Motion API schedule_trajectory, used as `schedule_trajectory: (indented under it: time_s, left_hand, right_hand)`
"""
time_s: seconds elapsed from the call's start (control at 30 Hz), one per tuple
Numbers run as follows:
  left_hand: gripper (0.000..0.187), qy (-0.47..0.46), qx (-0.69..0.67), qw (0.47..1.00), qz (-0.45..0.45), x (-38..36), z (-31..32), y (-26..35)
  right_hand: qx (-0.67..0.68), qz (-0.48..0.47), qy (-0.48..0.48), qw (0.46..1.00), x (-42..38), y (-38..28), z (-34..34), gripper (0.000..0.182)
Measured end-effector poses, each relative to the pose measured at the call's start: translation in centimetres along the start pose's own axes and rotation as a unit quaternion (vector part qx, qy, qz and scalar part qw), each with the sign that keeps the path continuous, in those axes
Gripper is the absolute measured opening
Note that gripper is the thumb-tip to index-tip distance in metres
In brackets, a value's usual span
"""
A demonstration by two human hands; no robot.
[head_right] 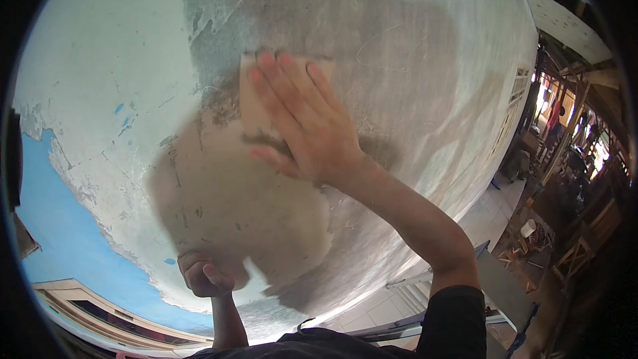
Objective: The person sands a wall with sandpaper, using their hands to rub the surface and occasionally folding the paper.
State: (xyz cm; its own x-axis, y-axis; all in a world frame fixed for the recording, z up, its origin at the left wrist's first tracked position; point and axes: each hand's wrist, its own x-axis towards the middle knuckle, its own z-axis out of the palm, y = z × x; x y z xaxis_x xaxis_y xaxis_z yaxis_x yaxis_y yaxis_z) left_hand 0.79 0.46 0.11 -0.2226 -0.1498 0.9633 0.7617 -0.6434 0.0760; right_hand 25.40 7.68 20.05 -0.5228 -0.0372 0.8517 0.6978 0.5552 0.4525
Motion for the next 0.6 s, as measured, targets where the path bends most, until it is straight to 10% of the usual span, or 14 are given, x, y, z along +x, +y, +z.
schedule_trajectory:
  time_s: [0.6]
  left_hand:
    - [0.022, -0.004, 0.001, 1.0, 0.003, -0.3, 0.0, 0.2]
  right_hand:
    - [0.04, 0.034, 0.008, 0.999, 0.9, -1.7, 0.5, 0.08]
